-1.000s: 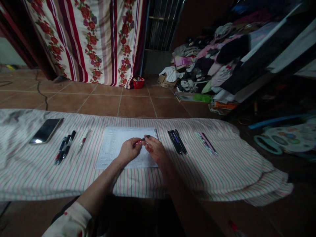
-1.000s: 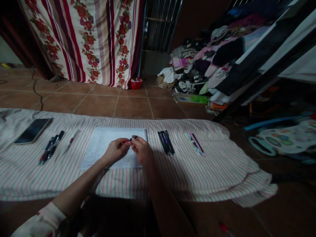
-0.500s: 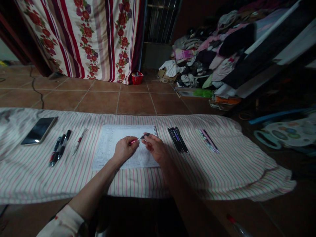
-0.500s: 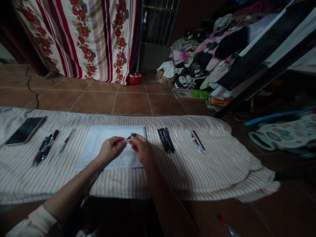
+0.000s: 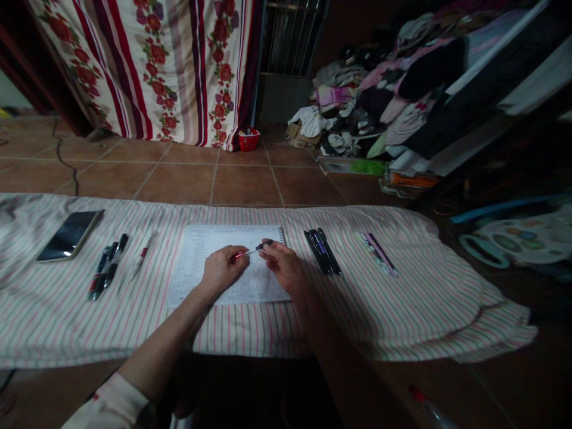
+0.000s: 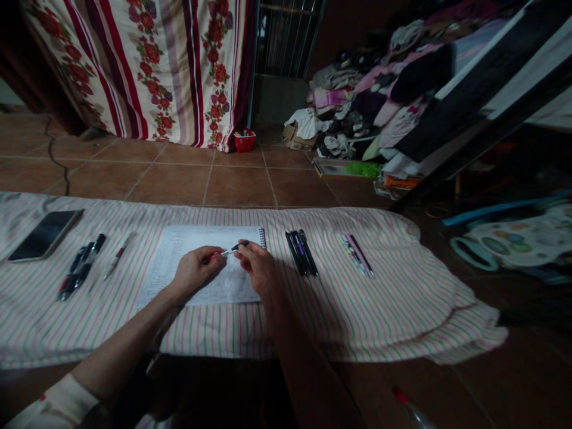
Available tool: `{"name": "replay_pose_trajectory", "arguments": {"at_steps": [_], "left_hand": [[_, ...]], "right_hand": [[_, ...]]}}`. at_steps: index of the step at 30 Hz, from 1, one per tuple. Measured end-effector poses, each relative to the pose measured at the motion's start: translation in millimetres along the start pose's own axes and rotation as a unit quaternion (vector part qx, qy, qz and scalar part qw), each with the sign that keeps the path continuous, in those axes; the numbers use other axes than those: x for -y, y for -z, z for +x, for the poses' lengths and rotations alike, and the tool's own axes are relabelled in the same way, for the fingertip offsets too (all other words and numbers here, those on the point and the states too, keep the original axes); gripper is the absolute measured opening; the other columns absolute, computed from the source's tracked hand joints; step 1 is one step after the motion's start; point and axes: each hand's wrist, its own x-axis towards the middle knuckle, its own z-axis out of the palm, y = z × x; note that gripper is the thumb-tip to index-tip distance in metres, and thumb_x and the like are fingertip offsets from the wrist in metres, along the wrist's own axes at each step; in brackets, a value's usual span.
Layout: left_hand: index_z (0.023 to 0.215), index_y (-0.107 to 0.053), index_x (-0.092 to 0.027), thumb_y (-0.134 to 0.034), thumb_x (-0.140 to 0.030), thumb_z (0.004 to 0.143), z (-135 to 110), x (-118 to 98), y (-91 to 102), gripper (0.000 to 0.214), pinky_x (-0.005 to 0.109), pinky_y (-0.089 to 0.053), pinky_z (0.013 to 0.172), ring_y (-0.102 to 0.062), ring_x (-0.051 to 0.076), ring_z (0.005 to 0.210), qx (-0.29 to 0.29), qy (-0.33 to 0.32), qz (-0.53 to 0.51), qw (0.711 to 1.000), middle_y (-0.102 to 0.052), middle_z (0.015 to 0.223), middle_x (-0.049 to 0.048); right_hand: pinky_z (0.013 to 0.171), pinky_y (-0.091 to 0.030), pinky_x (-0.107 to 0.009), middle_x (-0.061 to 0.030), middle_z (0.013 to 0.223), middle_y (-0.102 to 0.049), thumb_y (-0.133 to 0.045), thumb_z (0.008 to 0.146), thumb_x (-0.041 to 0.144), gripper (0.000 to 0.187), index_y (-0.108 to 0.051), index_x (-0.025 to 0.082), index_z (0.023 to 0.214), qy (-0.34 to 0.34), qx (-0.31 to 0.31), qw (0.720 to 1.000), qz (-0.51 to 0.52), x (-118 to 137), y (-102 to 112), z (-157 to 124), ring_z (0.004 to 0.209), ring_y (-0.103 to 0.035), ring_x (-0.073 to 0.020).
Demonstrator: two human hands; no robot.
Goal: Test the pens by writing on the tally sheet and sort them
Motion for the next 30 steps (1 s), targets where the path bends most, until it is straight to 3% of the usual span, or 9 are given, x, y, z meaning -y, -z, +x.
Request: {"name": "replay_pose_trajectory", "arguments": {"at_steps": [7,22,30], "left_hand": [[0.097,-0.071,-0.025,-0.053,-0.042,0.084,0.3,0.9,-0.1,0.028,0.026,-0.042,0.067,-0.066,0.018,0.082,0.0,0.013,0.028,1.0,-0.073,0.094,0.0016],[0.096,-0.072,-0.025,-0.052,-0.038,0.084,0.6,4.1,4.5,0.026,0.026,-0.041,0.068,-0.066,0.019,0.085,0.003,0.014,0.062,0.998,-0.073,0.095,0.0013],[0.096,-0.072,-0.024,-0.053,-0.039,0.083,2.7,6.7,5.7,0.028,0.026,-0.042,0.068,-0.066,0.019,0.083,0.0,0.028,0.065,0.998,-0.073,0.093,0.0026]], "right_hand": [[0.049,-0.039,-0.017,0.0005,0.076,-0.065,-0.074,0.057,0.025,0.024,-0.067,0.018,0.079,0.008,-0.002,1.0,0.001,-1.0,3.6,1.1,0.068,-0.061,-0.0101],[0.059,-0.05,-0.017,-0.0003,0.073,-0.068,-0.074,0.057,0.023,0.031,-0.063,0.017,0.086,0.053,-0.015,0.998,0.015,-4.9,12.5,6.3,0.069,-0.066,-0.0108],[0.059,-0.053,-0.018,-0.0015,0.072,-0.069,-0.075,0.059,0.018,0.024,-0.063,0.016,0.08,0.083,-0.025,0.996,0.016,-4.2,17.8,12.6,0.068,-0.067,-0.0118]]}}
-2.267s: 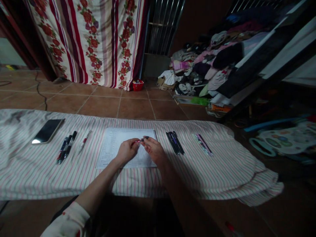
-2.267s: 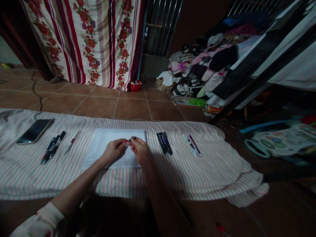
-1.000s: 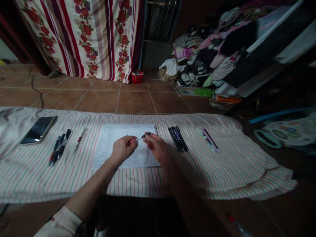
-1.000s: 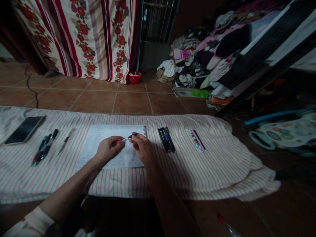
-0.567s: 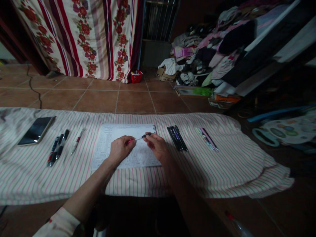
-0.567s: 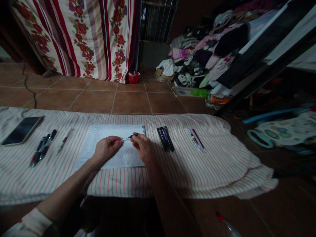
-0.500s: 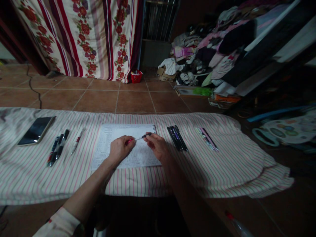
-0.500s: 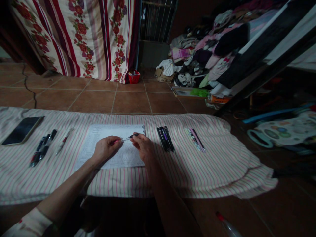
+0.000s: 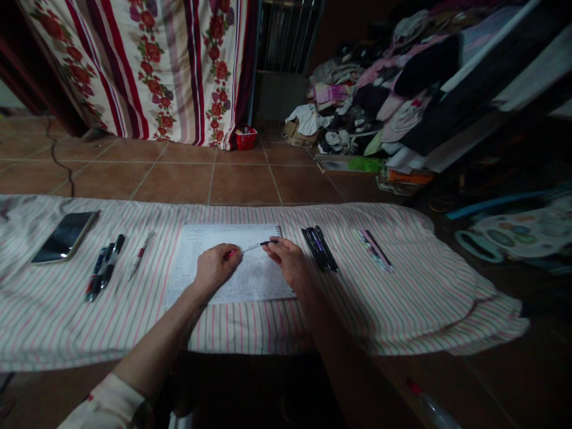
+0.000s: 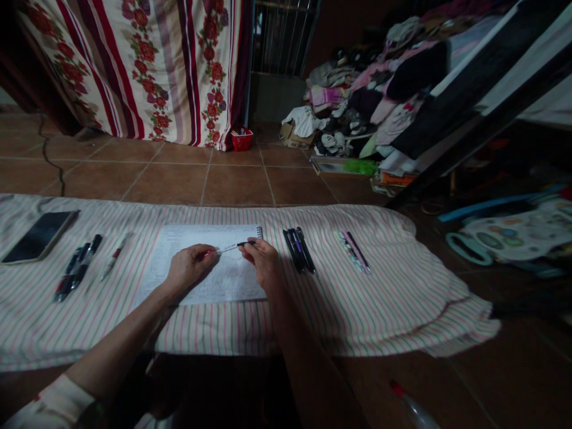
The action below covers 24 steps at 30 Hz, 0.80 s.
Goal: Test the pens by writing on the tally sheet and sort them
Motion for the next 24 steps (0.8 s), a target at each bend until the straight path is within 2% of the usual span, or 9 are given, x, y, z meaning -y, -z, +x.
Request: {"name": "replay_pose_trajectory", "arguments": {"at_steps": [8,12,15,17,20,24], "left_hand": [[0.097,-0.072,-0.024,-0.052,-0.04,0.084,2.9,3.1,-1.8,0.029,0.026,-0.041,0.067,-0.065,0.019,0.081,-0.002,0.003,-0.001,1.0,-0.073,0.092,0.0025],[0.097,-0.072,-0.025,-0.05,-0.041,0.084,3.3,6.4,-3.5,0.03,0.026,-0.042,0.067,-0.065,0.019,0.082,-0.005,-0.003,0.001,1.0,-0.073,0.094,0.002],[0.097,-0.071,-0.024,-0.05,-0.04,0.085,3.5,6.7,-3.5,0.029,0.026,-0.042,0.068,-0.065,0.019,0.082,-0.01,-0.004,0.005,1.0,-0.073,0.094,0.0027],[0.097,-0.071,-0.024,-0.05,-0.04,0.085,3.6,5.5,-3.0,0.029,0.026,-0.042,0.068,-0.065,0.019,0.083,-0.01,0.001,0.01,1.0,-0.073,0.094,0.0029],[0.097,-0.072,-0.025,-0.05,-0.039,0.085,3.3,3.0,-2.2,0.029,0.026,-0.042,0.068,-0.065,0.018,0.082,-0.006,0.011,0.017,1.0,-0.073,0.092,0.0029],[0.098,-0.072,-0.024,-0.05,-0.039,0.085,2.6,0.9,-2.0,0.029,0.025,-0.042,0.068,-0.065,0.018,0.081,-0.007,0.005,0.023,1.0,-0.073,0.091,0.0035]], "right_hand": [[0.062,-0.051,-0.019,-0.0017,0.073,-0.069,-0.071,0.061,0.02,0.022,-0.063,0.016,0.081,0.01,-0.029,0.999,-0.037,4.2,4.5,2.9,0.069,-0.067,-0.0109],[0.051,-0.044,-0.018,-0.0006,0.07,-0.067,-0.07,0.06,0.026,0.027,-0.065,0.016,0.085,0.023,-0.051,0.992,-0.113,9.8,10.6,2.8,0.064,-0.063,-0.0106],[0.042,-0.034,-0.018,0.0021,0.061,-0.062,-0.068,0.061,0.029,0.029,-0.067,0.016,0.086,0.052,-0.046,0.976,-0.206,13.6,16.1,2.9,0.053,-0.056,-0.0097],[0.042,-0.032,-0.019,0.0034,0.056,-0.059,-0.066,0.06,0.029,0.027,-0.067,0.016,0.083,0.059,-0.033,0.97,-0.233,14.3,19.2,3.5,0.049,-0.052,-0.0094],[0.045,-0.035,-0.02,0.004,0.053,-0.058,-0.066,0.059,0.026,0.023,-0.068,0.017,0.08,0.079,-0.015,0.961,-0.265,10.9,23.9,6.0,0.05,-0.053,-0.01],[0.051,-0.042,-0.022,0.0031,0.063,-0.063,-0.064,0.065,0.024,0.019,-0.067,0.021,0.084,0.129,0.007,0.923,-0.362,2.8,30.3,9.2,0.053,-0.059,-0.0111]]}}
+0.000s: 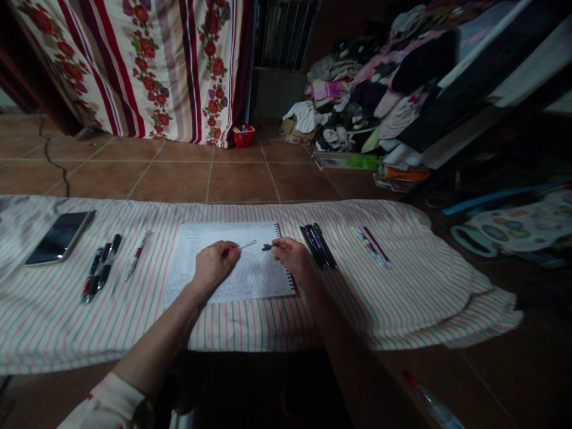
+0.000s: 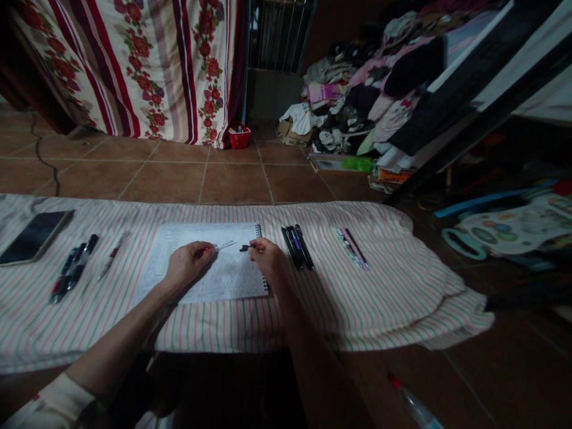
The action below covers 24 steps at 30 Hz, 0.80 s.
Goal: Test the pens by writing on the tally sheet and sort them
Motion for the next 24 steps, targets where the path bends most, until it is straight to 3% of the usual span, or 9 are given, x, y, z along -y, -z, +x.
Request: {"name": "replay_pose_trajectory", "arguments": {"at_steps": [4,9,18,24], "left_hand": [[0.098,-0.072,-0.023,-0.05,-0.039,0.085,-0.1,0.1,-0.7,0.029,0.026,-0.042,0.068,-0.065,0.019,0.082,0.0,-0.004,0.004,1.0,-0.073,0.091,0.004],[0.098,-0.071,-0.024,-0.05,-0.039,0.085,-0.2,-0.2,-1.2,0.029,0.027,-0.042,0.068,-0.065,0.019,0.083,-0.002,-0.005,0.002,1.0,-0.073,0.094,0.0035],[0.096,-0.071,-0.024,-0.049,-0.039,0.086,-0.5,-5.1,-2.9,0.029,0.027,-0.041,0.068,-0.065,0.019,0.084,0.0,-0.012,0.017,1.0,-0.073,0.094,0.0028],[0.095,-0.071,-0.025,-0.049,-0.038,0.086,0.2,-5.4,-4.6,0.027,0.025,-0.04,0.066,-0.065,0.018,0.085,0.001,-0.025,0.02,0.999,-0.073,0.097,0.0019]], "right_hand": [[0.058,-0.046,-0.025,0.0002,0.074,-0.067,-0.06,0.073,0.022,0.017,-0.066,0.023,0.089,0.051,-0.002,0.993,-0.106,-0.6,0.1,-4.0,0.058,-0.062,-0.0128],[0.076,-0.047,-0.031,-0.0076,0.092,-0.067,-0.058,0.076,0.017,0.013,-0.066,0.018,0.086,0.137,-0.012,0.964,-0.228,6.9,0.2,-9.1,0.074,-0.062,-0.0161],[0.073,-0.045,-0.029,-0.0077,0.09,-0.063,-0.054,0.079,0.014,0.016,-0.067,0.018,0.087,0.162,-0.027,0.94,-0.299,7.0,-3.0,-10.7,0.075,-0.06,-0.0166],[0.078,-0.046,-0.031,-0.0086,0.093,-0.064,-0.054,0.078,0.012,0.018,-0.067,0.019,0.089,0.166,-0.036,0.942,-0.289,6.6,-4.5,-11.0,0.084,-0.061,-0.0193]]}}
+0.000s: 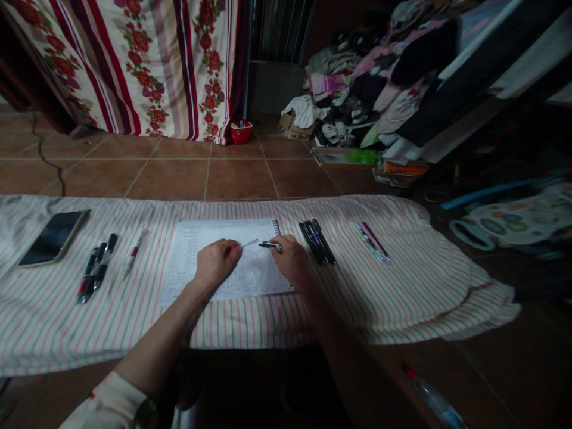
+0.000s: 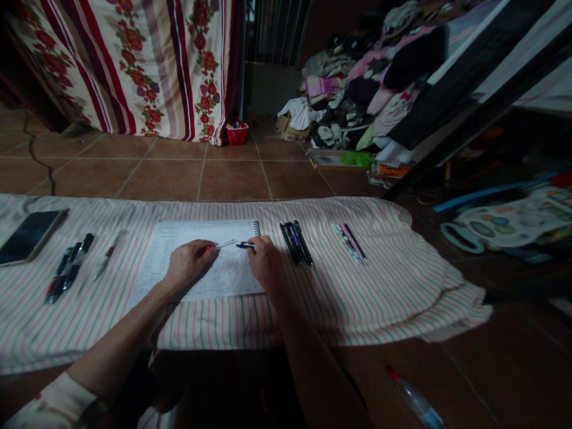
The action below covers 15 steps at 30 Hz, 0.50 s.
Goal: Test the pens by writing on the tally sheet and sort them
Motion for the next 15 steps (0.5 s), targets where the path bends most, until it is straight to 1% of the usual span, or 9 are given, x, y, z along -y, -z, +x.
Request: {"name": "replay_pose_trajectory", "arguments": {"at_steps": [4,8,15], "left_hand": [[0.095,-0.071,-0.024,-0.049,-0.038,0.086,-1.7,1.3,-0.5,0.027,0.025,-0.04,0.065,-0.065,0.018,0.082,-0.003,-0.005,-0.002,1.0,-0.073,0.093,0.002],[0.095,-0.071,-0.024,-0.048,-0.038,0.087,-3.0,1.9,-0.8,0.028,0.026,-0.04,0.067,-0.065,0.018,0.084,0.0,-0.009,0.004,1.0,-0.072,0.094,0.0023],[0.095,-0.071,-0.024,-0.049,-0.038,0.087,-2.5,3.2,-1.8,0.028,0.026,-0.041,0.068,-0.064,0.018,0.085,0.004,-0.009,-0.002,1.0,-0.072,0.096,0.0021]], "right_hand": [[0.08,-0.048,-0.032,-0.0099,0.096,-0.064,-0.055,0.077,0.013,0.02,-0.067,0.018,0.093,-0.007,-0.003,1.0,0.028,1.2,1.1,1.3,0.085,-0.061,-0.0202],[0.077,-0.049,-0.032,-0.0096,0.098,-0.064,-0.054,0.077,0.012,0.023,-0.066,0.019,0.095,-0.011,-0.005,0.999,0.049,2.1,2.3,2.0,0.078,-0.062,-0.0182],[0.072,-0.049,-0.029,-0.008,0.094,-0.063,-0.055,0.078,0.014,0.02,-0.067,0.019,0.093,-0.004,-0.01,0.998,0.067,3.3,3.5,2.1,0.073,-0.062,-0.0164]]}}
